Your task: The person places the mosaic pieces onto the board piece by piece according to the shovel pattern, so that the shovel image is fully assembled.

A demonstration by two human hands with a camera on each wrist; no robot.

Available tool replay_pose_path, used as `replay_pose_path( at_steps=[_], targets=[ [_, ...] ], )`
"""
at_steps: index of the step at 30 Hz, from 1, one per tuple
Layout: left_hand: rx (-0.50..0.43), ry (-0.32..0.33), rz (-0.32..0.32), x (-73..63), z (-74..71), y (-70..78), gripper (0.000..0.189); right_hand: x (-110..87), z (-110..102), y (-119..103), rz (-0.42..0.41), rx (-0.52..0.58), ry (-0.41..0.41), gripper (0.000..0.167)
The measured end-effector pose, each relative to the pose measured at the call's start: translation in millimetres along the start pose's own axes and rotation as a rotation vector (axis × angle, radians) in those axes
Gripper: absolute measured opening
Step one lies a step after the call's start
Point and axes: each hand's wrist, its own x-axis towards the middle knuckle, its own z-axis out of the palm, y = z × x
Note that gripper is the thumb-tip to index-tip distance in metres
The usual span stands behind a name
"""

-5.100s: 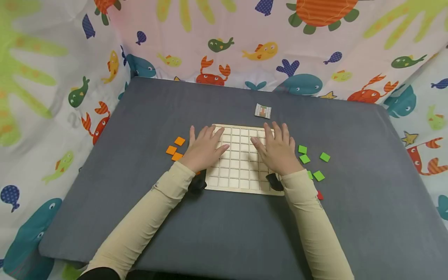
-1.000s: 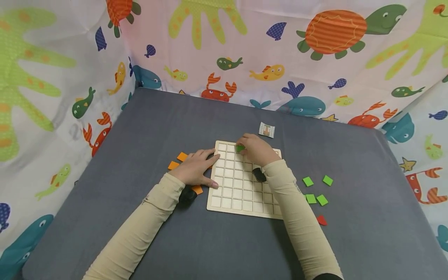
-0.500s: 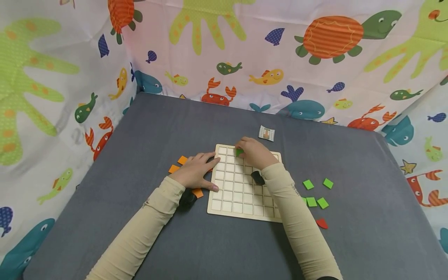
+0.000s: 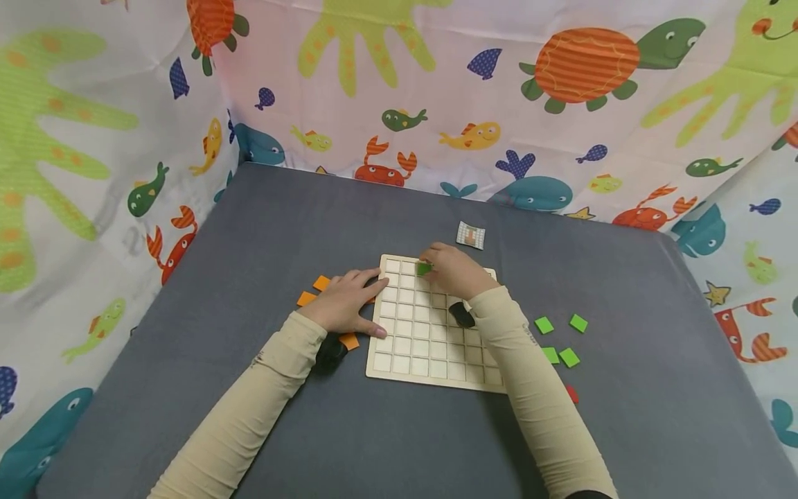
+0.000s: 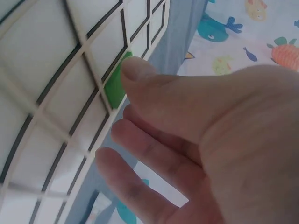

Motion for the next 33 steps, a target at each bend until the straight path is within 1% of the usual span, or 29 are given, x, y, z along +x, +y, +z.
replay_pose_path(
  at_steps=[3, 7, 15, 21, 24, 27, 33],
  targets=[
    [0.003, 0.001, 0.001, -0.5, -0.3, 0.2, 0.099, -9.4, -5, 3, 0.033, 0.038, -0.021, 0.038],
    [-0.008, -0.001, 0.007, -1.0, -1.6, 1.7, 0.099, -28.3, -14, 10, 0.080, 0.055, -0.032, 0.040],
    [-0.012, 0.011, 0.026, -3.0, -2.6, 2.1, 0.098, -76.2, -29, 30, 0.166, 0.019, -0.034, 0.043],
    [-0.002, 0.018, 0.033, -1.5, -0.8, -1.5, 0.099, -109.0, -29, 56, 0.192, -0.027, -0.012, 0.042],
    [-0.001, 0.015, 0.023, -0.7, 0.1, -3.6, 0.099, -123.8, -29, 68, 0.220, -0.042, -0.006, 0.043],
    [-0.004, 0.019, 0.022, 0.2, 1.5, -5.4, 0.098, -139.2, -30, 79, 0.231, -0.053, 0.005, 0.044],
    [-0.027, 0.027, 0.041, -0.9, 2.2, -2.7, 0.097, -174.6, -31, 101, 0.272, -0.057, 0.004, 0.043]
  ],
)
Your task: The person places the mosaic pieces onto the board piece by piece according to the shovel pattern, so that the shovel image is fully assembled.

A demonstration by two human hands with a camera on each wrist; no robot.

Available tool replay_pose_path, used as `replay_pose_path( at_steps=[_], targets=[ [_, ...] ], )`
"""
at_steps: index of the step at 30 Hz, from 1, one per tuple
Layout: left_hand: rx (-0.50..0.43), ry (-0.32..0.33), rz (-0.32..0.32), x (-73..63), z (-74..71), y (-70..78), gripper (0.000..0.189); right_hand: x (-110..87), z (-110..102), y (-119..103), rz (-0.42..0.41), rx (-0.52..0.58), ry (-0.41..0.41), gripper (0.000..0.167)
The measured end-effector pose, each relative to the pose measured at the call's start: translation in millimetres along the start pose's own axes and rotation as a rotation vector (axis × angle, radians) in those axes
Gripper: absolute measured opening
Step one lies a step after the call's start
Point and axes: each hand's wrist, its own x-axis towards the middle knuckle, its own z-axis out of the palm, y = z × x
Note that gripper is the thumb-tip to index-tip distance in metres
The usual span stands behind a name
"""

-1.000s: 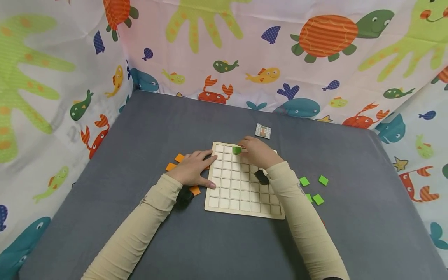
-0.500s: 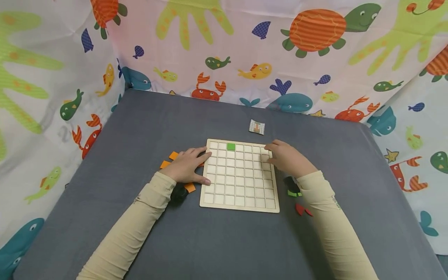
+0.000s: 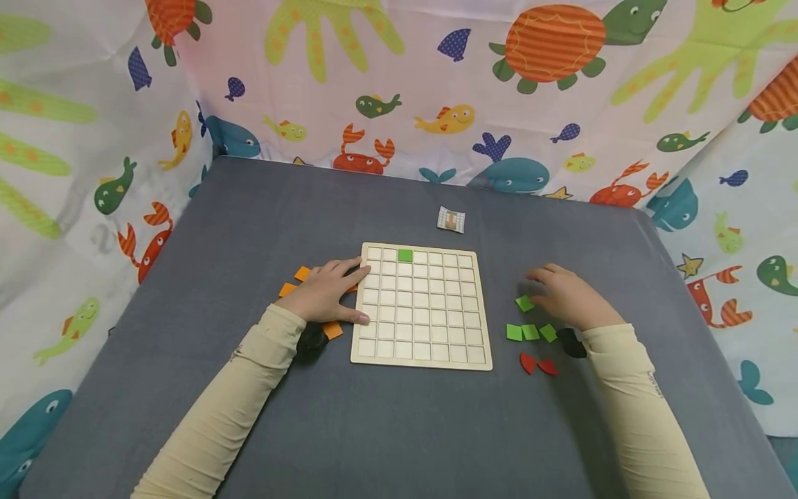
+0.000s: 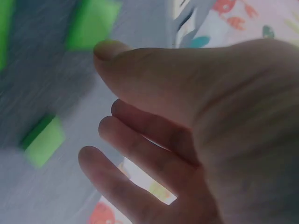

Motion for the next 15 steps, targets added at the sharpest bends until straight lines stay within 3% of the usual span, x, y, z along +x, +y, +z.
replay_pose_path(
  at_steps=[6, 15],
  targets=[
    [-0.023, -0.002, 0.002, -0.2, 1.0, 0.6, 0.096, -19.5, 0, 24, 0.011, 0.006, 0.008, 0.042],
    [-0.037, -0.010, -0.007, 0.0, 0.9, 0.6, 0.094, -27.5, 6, 43, 0.026, 0.014, 0.016, 0.036]
  ],
)
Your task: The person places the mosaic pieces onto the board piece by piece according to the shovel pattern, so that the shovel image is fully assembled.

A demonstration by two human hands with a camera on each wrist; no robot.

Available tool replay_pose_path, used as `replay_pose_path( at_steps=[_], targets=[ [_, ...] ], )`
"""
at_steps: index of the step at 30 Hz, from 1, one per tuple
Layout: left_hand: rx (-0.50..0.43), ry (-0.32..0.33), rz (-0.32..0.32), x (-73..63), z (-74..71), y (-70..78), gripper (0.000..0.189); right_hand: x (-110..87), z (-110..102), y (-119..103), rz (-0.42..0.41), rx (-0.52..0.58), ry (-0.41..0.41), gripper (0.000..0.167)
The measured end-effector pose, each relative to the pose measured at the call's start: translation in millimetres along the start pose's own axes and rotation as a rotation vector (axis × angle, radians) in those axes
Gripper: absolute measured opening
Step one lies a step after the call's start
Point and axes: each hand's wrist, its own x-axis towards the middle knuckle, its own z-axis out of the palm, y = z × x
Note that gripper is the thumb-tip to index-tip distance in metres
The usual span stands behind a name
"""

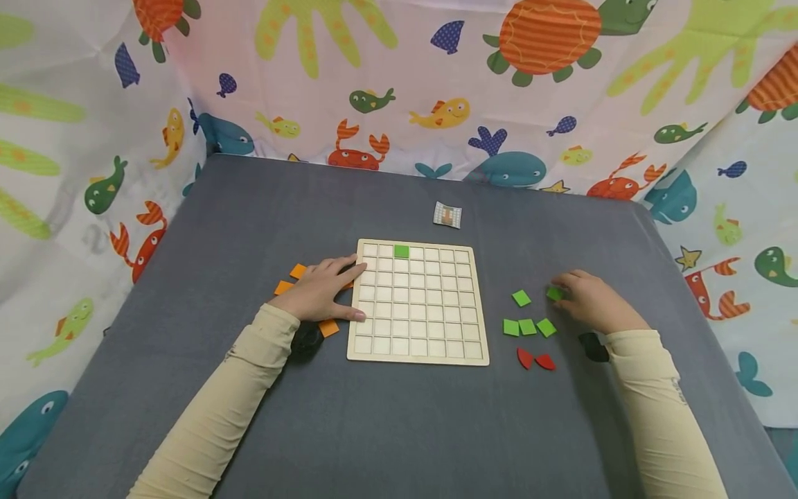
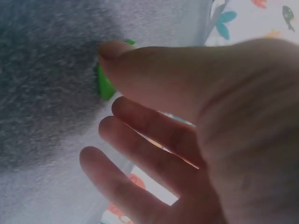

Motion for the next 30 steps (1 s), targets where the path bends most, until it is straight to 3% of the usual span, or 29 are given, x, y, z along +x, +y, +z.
replay_pose_path(
  at_steps=[10, 30],
  targets=[
    [-0.024, 0.007, 0.018, -1.9, -1.7, -0.2, 0.093, 0.1, 9, 9, -0.004, 0.000, 0.012, 0.032],
    [-0.015, 0.004, 0.018, -1.6, -3.8, -2.1, 0.094, 2.2, 12, 5, -0.038, -0.014, 0.061, 0.025]
  ],
)
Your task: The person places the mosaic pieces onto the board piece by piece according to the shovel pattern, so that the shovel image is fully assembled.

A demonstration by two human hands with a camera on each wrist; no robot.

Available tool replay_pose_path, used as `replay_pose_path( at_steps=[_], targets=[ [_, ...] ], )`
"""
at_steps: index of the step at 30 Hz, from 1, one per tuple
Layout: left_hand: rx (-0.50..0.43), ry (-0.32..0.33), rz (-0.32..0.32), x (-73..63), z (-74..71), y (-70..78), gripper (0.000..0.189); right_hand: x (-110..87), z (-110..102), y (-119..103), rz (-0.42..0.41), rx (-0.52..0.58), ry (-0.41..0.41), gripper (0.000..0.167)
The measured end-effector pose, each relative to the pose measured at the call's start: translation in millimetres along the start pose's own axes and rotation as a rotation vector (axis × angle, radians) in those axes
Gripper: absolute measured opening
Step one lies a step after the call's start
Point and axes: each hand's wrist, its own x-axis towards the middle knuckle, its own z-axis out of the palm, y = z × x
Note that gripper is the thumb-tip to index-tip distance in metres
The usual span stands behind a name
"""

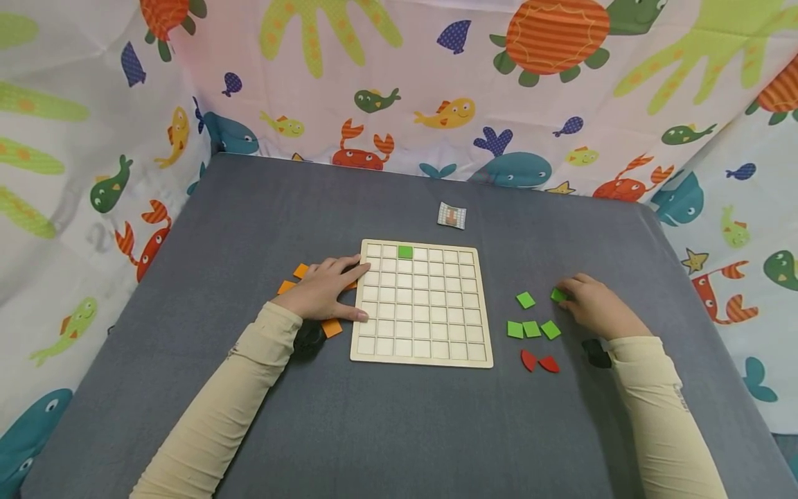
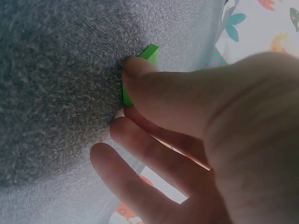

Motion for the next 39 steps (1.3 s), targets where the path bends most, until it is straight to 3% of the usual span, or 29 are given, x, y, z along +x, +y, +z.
replay_pose_path(
  at_steps=[20, 33, 39],
  targets=[
    [0.003, -0.015, -0.004, 1.3, 1.6, 1.1, 0.095, 0.6, -5, -3, 0.029, 0.019, -0.036, 0.026],
    [0.022, -0.023, -0.008, 2.0, 1.8, -1.7, 0.095, 31.4, -24, -30, -0.024, 0.023, -0.036, 0.029],
    [0.021, -0.030, -0.008, 2.5, 0.7, 0.0, 0.096, 50.6, -33, -48, -0.059, -0.029, 0.010, 0.027]
  ],
)
